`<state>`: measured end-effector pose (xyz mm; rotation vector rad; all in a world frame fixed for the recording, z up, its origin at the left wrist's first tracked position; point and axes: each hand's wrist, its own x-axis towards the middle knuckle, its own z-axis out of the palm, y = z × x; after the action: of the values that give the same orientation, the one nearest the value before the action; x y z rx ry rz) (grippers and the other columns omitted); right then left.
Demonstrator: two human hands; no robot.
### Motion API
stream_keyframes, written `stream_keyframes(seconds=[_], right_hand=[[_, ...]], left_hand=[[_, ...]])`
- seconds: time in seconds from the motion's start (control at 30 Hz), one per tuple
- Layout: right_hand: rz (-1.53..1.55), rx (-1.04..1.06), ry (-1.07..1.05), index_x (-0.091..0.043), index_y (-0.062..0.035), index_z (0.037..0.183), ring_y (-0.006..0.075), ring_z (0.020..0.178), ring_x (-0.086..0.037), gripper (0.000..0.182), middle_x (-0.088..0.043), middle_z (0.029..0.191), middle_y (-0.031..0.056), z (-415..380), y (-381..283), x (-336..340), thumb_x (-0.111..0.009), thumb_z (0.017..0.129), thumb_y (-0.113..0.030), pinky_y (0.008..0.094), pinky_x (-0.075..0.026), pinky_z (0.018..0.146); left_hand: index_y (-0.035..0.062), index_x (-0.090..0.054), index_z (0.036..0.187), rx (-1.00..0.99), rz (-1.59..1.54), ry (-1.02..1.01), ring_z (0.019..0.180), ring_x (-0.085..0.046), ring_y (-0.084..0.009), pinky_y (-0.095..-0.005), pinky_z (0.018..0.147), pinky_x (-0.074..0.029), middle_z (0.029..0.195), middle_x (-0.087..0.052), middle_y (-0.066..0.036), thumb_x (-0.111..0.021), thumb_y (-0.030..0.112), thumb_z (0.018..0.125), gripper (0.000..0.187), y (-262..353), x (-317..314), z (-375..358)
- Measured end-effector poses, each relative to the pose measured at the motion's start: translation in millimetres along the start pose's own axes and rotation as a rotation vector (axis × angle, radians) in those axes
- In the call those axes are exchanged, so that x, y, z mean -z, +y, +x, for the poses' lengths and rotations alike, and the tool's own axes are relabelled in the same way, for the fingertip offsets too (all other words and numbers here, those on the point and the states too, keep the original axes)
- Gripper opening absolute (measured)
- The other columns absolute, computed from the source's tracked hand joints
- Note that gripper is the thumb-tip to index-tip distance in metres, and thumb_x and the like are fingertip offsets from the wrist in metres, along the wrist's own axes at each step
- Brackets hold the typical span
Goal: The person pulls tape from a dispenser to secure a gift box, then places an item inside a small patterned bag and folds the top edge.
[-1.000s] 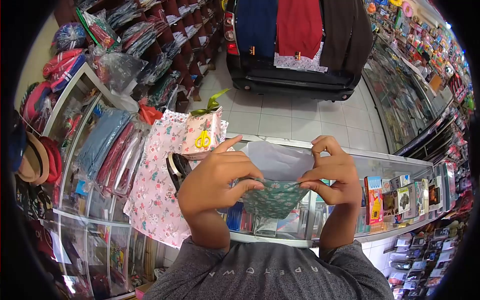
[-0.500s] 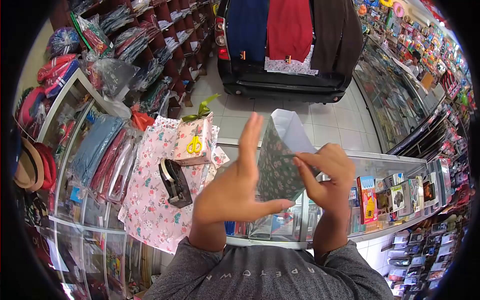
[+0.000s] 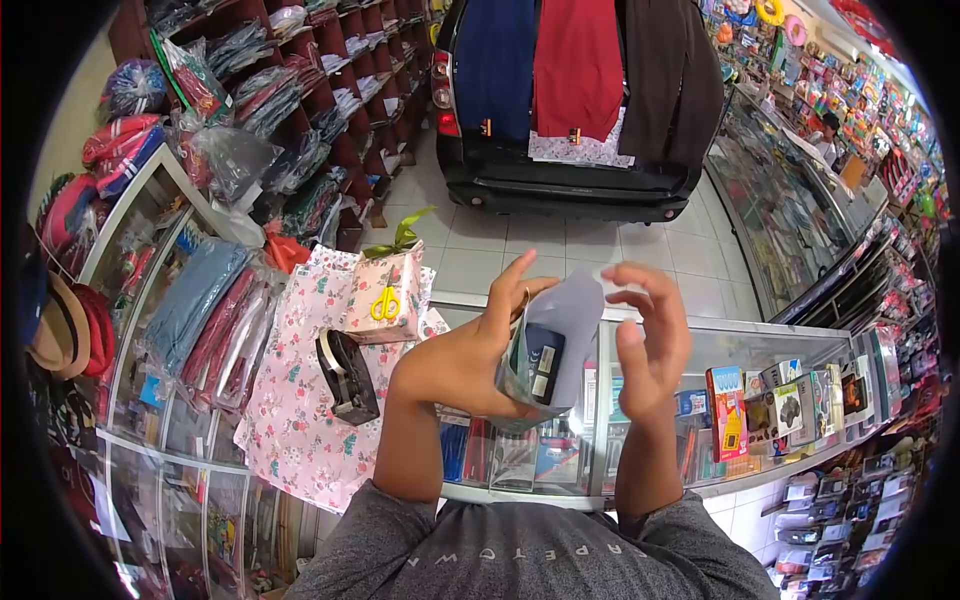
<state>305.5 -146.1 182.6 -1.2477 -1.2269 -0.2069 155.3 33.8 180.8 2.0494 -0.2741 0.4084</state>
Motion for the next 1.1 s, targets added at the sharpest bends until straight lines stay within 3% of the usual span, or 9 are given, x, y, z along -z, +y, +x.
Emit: stream_keyframes(seconds=[0.1, 0.2, 0.43, 0.57, 0.7, 0.8, 0.87, 1.03, 1.1], right_hand=[[0.374, -0.300, -0.175, -0.038, -0.0042, 0.154, 0.0307, 0.141, -0.047, 0.078, -0.049, 0.152, 0.0183, 10.3, 28.6, 8.7, -0.068, 0.091, -0.038, 0.0453, -0.039, 0.113], [0.584, -0.262, -0.561, -0.032, -0.0065, 0.160, 0.0327, 0.145, -0.045, 0.091, -0.050, 0.152, 0.0194, 10.0, 54.4, 23.7, -0.077, 0.086, -0.035, 0.0479, -0.036, 0.116], [0.456, -0.344, -0.532, -0.033, -0.0091, 0.160, 0.0274, 0.125, -0.057, 0.106, -0.058, 0.137, 0.0155, 7.8, 63.1, 23.9, -0.091, 0.071, -0.011, 0.0431, -0.047, 0.101], [0.447, -0.240, -0.541, -0.028, -0.0085, 0.162, 0.0302, 0.144, -0.044, 0.119, -0.046, 0.155, 0.0182, 6.1, 82.0, 8.3, -0.097, 0.065, -0.014, 0.0466, -0.043, 0.111], [0.576, -0.334, -0.566, -0.024, -0.0086, 0.162, 0.0325, 0.153, -0.036, 0.120, -0.042, 0.159, 0.0187, -11.1, 112.7, -10.0, -0.096, 0.066, -0.010, 0.0491, -0.030, 0.123], [0.647, -0.403, -0.595, -0.023, -0.0082, 0.161, 0.0321, 0.149, -0.042, 0.117, -0.045, 0.157, 0.0184, -12.6, 110.4, -22.3, -0.095, 0.068, -0.007, 0.0489, -0.031, 0.123], [0.638, -0.401, -0.602, -0.024, -0.0087, 0.160, 0.0311, 0.142, -0.049, 0.113, -0.050, 0.153, 0.0181, -11.2, 108.4, -25.8, -0.093, 0.071, -0.005, 0.0481, -0.035, 0.120], [0.575, -0.438, -0.546, -0.033, -0.0102, 0.150, 0.0265, 0.131, -0.056, 0.098, -0.056, 0.145, 0.0157, -11.0, 104.5, -28.9, -0.093, 0.073, -0.005, 0.0448, -0.042, 0.113], [0.588, -0.407, -0.560, -0.035, -0.0104, 0.147, 0.0259, 0.130, -0.057, 0.096, -0.056, 0.143, 0.0143, -10.2, 104.3, -28.5, -0.094, 0.072, -0.006, 0.0439, -0.042, 0.112]], left_hand=[[0.0095, 0.019, 0.162, 0.043, -0.017, -0.070, 0.153, -0.032, -0.0355, -0.0437, 0.123, -0.029, 0.167, -0.025, -0.027, -0.102, 0.017, 0.055, 0.162, 0.3, 7.8, -3.1], [0.0095, 0.019, 0.163, 0.037, -0.037, -0.095, 0.153, -0.031, -0.0368, -0.0435, 0.123, -0.028, 0.168, -0.023, -0.028, -0.103, 0.017, 0.055, 0.163, -0.3, 16.0, -4.4], [0.0163, 0.015, 0.165, 0.208, -0.212, -0.003, 0.153, -0.037, -0.0346, -0.0461, 0.122, -0.034, 0.168, -0.027, -0.023, -0.102, 0.009, 0.054, 0.162, -3.3, 41.7, -25.2], [0.0179, 0.009, 0.167, 0.275, -0.190, 0.041, 0.150, -0.041, -0.0314, -0.0437, 0.121, -0.034, 0.167, -0.032, -0.019, -0.101, 0.006, 0.055, 0.158, -6.0, 46.5, -35.6], [0.0181, 0.008, 0.168, 0.178, -0.232, 0.298, 0.149, -0.041, -0.0333, -0.0465, 0.122, -0.031, 0.167, -0.033, -0.019, -0.101, 0.012, 0.055, 0.157, -25.0, 24.0, -60.1], [0.0141, 0.011, 0.166, 0.100, -0.323, 0.505, 0.152, -0.035, -0.0382, -0.0501, 0.122, -0.030, 0.170, -0.021, -0.021, -0.103, 0.022, 0.055, 0.160, -26.8, -11.0, -70.5], [0.0139, 0.018, 0.164, -0.005, 0.006, 0.626, 0.155, -0.027, -0.0397, -0.0498, 0.121, -0.030, 0.172, -0.011, -0.021, -0.102, 0.023, 0.057, 0.161, -42.4, -29.5, -79.2], [0.0127, -0.012, 0.150, -0.105, 0.038, 0.946, 0.134, -0.046, -0.0325, -0.0461, 0.114, -0.038, 0.148, -0.035, -0.021, -0.090, 0.020, 0.077, 0.107, -64.6, -67.3, -85.3], [0.0123, -0.011, 0.151, -0.096, 0.004, 0.967, 0.134, -0.047, -0.0328, -0.0460, 0.114, -0.038, 0.147, -0.037, -0.021, -0.087, 0.018, 0.080, 0.104, -63.6, -63.9, -88.3]])
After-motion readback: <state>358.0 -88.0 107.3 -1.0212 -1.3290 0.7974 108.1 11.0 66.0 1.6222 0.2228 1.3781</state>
